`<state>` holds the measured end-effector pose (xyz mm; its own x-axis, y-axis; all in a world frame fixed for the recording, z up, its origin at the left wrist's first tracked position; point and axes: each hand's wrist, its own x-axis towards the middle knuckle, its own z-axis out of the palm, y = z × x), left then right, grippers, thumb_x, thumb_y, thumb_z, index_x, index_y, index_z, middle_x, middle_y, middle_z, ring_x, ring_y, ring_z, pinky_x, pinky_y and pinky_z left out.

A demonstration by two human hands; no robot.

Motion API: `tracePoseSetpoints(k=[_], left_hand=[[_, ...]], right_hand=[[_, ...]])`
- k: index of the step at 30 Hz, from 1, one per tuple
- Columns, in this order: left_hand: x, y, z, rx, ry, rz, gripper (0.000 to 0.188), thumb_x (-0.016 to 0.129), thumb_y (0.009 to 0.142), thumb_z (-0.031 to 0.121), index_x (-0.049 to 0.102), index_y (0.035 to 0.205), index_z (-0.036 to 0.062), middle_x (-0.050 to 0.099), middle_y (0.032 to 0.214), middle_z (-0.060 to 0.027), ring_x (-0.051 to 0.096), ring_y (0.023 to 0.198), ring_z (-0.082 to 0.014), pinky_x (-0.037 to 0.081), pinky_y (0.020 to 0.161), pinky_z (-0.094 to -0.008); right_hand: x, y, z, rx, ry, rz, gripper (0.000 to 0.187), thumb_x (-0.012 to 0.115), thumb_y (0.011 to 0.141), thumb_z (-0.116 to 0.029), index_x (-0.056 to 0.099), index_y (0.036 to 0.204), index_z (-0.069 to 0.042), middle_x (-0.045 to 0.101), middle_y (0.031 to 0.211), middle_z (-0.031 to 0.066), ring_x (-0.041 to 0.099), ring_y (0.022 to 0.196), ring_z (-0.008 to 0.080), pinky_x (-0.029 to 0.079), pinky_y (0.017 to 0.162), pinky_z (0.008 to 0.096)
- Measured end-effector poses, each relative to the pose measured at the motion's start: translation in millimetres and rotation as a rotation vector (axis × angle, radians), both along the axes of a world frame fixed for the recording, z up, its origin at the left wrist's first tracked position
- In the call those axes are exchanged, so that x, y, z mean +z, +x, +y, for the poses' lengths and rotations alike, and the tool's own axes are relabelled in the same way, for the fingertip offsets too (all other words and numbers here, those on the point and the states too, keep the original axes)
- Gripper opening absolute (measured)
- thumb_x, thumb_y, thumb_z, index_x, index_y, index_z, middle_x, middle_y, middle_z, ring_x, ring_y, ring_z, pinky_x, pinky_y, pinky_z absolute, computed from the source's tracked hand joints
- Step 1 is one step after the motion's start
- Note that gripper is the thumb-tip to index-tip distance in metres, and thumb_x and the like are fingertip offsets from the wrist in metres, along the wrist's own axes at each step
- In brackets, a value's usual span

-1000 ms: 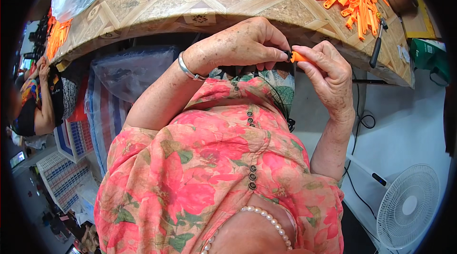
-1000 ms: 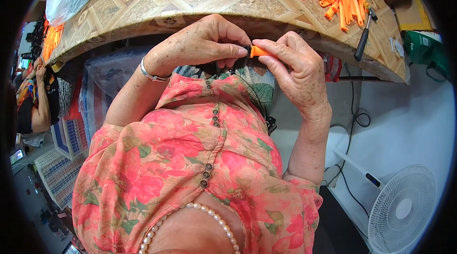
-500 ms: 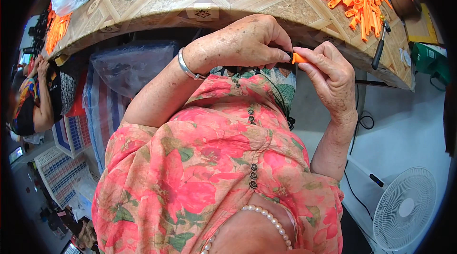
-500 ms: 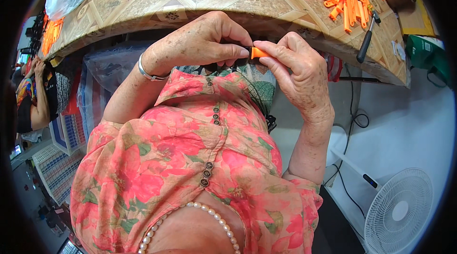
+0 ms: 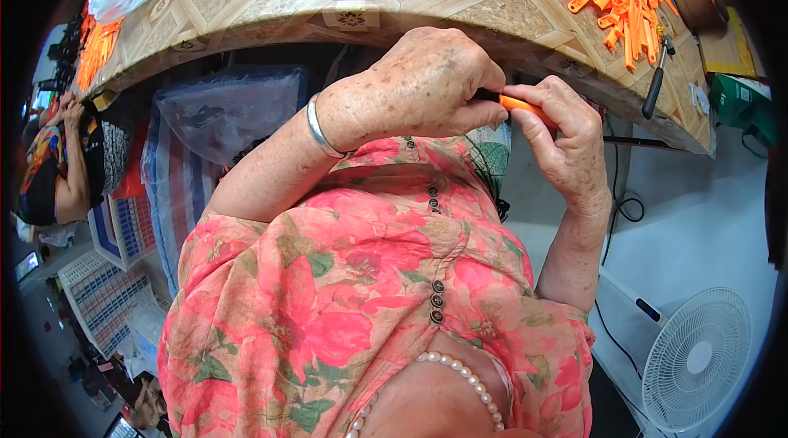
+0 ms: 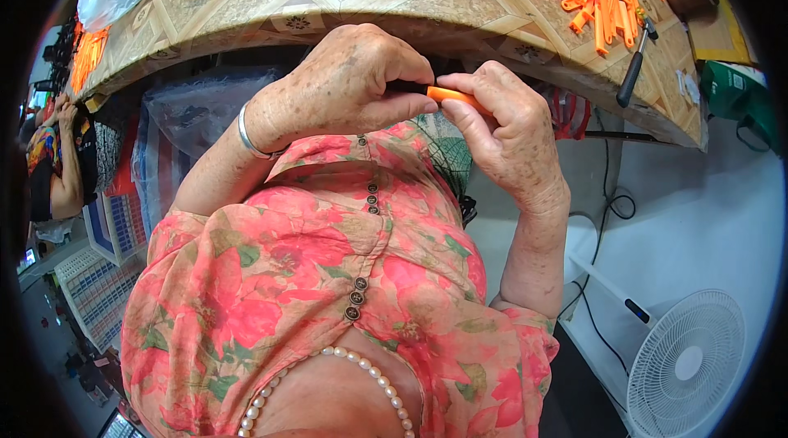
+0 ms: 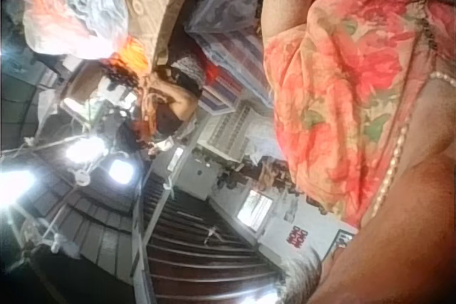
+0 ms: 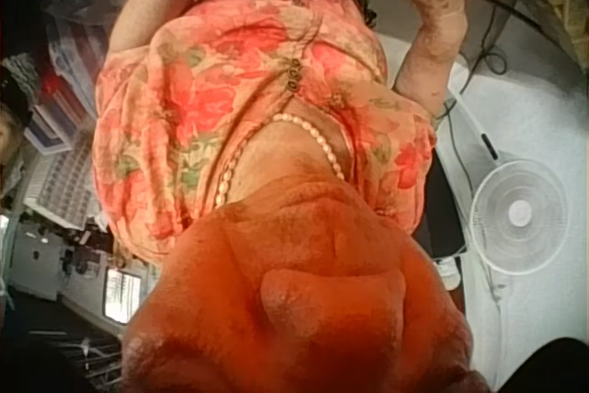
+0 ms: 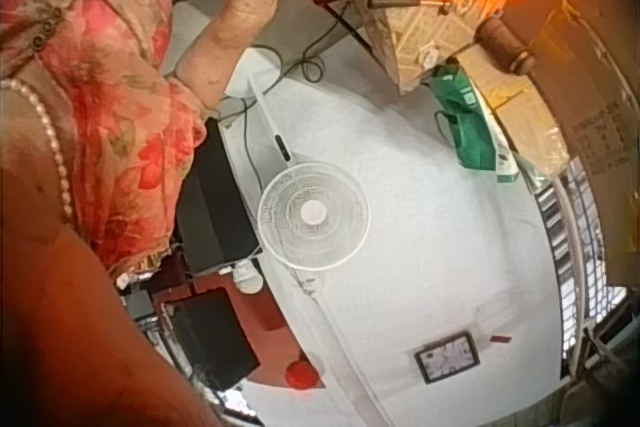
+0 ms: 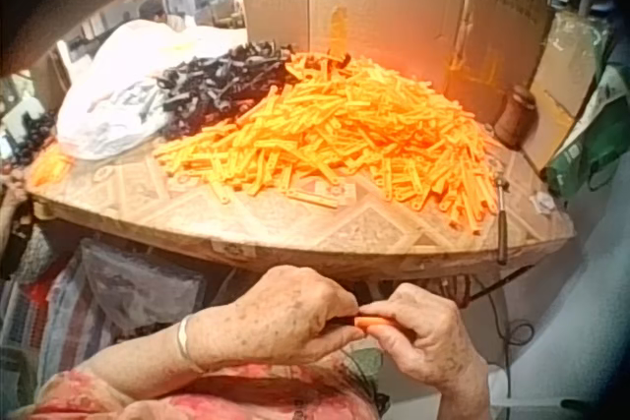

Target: The person assembles small orange plastic components by inserting them into a black plastic holder. They use a hammer to tap the orange piece into place, then remove the completed assembly and place it on a pile of similar items. This repetitive process is performed continuously throughout the video.

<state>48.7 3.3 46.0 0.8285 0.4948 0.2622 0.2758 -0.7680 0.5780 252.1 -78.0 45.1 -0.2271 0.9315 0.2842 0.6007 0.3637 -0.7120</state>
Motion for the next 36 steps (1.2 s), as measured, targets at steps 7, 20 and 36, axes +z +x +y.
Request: tracePoseSetpoints(k=[7, 20, 36], left_hand=[[-1, 0, -3, -0.037, 0.115, 0.028, 0.022, 0.075, 0.075, 0.021, 0.062, 0.075, 0.0037, 0.059, 0.067, -0.0145, 0.061, 0.069, -0.036, 0.047, 0.06, -0.0449], [-18, -4, -9, -0.085, 0.21, 0.049, 0.017, 0.071, 0.075, 0.018, 0.06, 0.071, 0.0055, 0.06, 0.068, -0.0103, 0.063, 0.071, -0.0322, 0.049, 0.063, -0.0433], [-11, -71, 45, 0.389, -0.974, -0.69, 0.063, 0.03, 0.105, 0.049, 0.058, 0.123, -0.0035, 0.068, 0.11, -0.0158, 0.065, 0.103, -0.0235, 0.049, 0.095, -0.035]], right_hand=[[-1, 1, 2, 0.056, -0.087, -0.042, 0.009, 0.07, 0.083, -0.006, 0.065, 0.083, 0.001, 0.057, 0.074, 0.0099, 0.056, 0.064, 0.0232, 0.045, 0.059, 0.0333], [-21, -14, -4, 0.016, -0.164, 0.088, 0.012, 0.068, 0.08, -0.005, 0.059, 0.076, 0.002, 0.054, 0.071, 0.0113, 0.054, 0.062, 0.0244, 0.043, 0.059, 0.0358], [-5, 6, -3, -0.025, 0.003, 0.105, 0.017, 0.062, 0.091, -0.01, 0.064, 0.08, 0.002, 0.059, 0.069, 0.0084, 0.058, 0.063, 0.0188, 0.045, 0.06, 0.0308]])
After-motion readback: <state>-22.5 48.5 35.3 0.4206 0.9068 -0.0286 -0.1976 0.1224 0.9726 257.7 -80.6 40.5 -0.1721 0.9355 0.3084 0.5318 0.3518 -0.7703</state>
